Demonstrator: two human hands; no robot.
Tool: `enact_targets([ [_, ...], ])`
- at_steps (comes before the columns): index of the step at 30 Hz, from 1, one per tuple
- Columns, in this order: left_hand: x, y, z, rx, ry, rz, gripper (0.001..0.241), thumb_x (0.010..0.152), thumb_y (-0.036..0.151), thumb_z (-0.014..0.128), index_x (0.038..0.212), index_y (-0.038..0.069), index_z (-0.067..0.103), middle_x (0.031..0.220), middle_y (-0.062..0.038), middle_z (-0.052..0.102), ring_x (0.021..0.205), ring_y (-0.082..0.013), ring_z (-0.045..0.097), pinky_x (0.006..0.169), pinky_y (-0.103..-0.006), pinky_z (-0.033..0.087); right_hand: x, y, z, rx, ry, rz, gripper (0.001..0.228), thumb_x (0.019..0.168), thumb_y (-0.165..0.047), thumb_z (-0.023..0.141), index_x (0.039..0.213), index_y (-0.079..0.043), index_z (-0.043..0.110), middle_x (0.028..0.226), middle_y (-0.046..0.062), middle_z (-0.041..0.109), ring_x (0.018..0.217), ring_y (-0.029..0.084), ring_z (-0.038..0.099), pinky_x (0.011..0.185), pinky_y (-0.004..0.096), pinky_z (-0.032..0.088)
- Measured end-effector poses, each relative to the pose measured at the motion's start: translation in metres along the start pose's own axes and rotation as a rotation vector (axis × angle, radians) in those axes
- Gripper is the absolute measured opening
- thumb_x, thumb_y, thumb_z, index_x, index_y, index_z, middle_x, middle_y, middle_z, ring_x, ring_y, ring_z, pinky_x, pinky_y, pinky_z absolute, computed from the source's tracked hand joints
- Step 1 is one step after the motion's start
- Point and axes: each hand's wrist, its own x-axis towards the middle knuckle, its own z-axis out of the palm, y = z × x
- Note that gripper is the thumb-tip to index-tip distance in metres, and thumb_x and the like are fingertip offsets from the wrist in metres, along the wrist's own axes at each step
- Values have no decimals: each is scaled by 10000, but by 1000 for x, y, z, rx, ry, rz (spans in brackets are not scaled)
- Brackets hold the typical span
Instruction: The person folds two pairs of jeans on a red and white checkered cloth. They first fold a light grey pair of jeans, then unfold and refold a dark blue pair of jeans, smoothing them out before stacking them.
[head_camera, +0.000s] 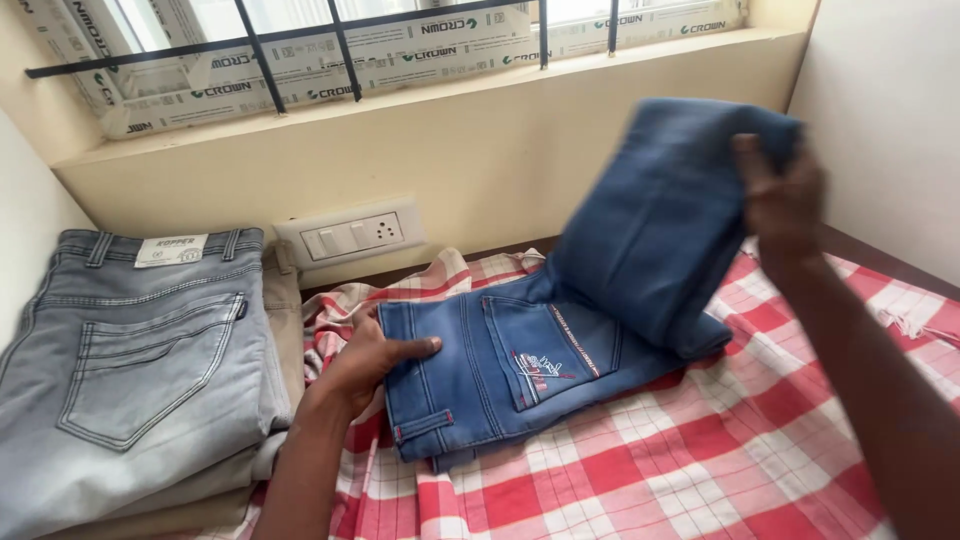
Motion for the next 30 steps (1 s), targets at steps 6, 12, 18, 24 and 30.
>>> enact_targets([
  [6, -3, 11, 11, -408, -98, -142, 450, 769, 118, 825, 1158, -46, 671, 991, -186, 765, 765, -267, 776, 689, -420, 662, 5, 145, -62, 317, 226, 774, 488, 976, -246, 827, 1301, 16, 576, 1259, 110, 690, 1068, 209, 703, 940, 395, 591],
  [12, -1, 4, 15, -63, -109, -96, 370, 774, 68, 781, 1122, -32, 706, 987, -204, 774, 754, -264, 764, 656, -429, 665, -5, 188, -71, 372, 75, 1064, 462, 910, -77, 765, 1307, 27, 556, 1253, 156, 685, 1063, 278, 720, 918, 461, 613],
  [18, -5, 81, 9, -13, 159, 117, 449, 803, 115, 774, 1216, 7, 635, 1009, -177, 739, 802, -299, 738, 657, -452, 645, 19, 129, -76, 421, 301, 632, 447, 918, 62, 737, 1327, 40, 558, 1283, 172, 696, 1125, 323, 733, 966, 517, 649],
  [24, -3, 157, -131, 158, 128, 208, 579, 767, 291, 781, 1310, 118, 681, 1159, -175, 740, 851, -346, 758, 593, -504, 637, 23, 77, -79, 739, 206, 604, 433, 937, 73, 664, 1336, 27, 502, 1298, 192, 655, 1153, 337, 745, 904, 590, 593],
  [30, -11, 148, -222, 359, 456, 104, 609, 825, 230, 856, 1361, 85, 606, 1035, -240, 772, 746, -415, 759, 579, -607, 619, 18, 138, -54, 856, -209, 761, 559, 940, -3, 774, 1406, 133, 496, 1338, 206, 649, 1171, 264, 717, 1005, 368, 587],
])
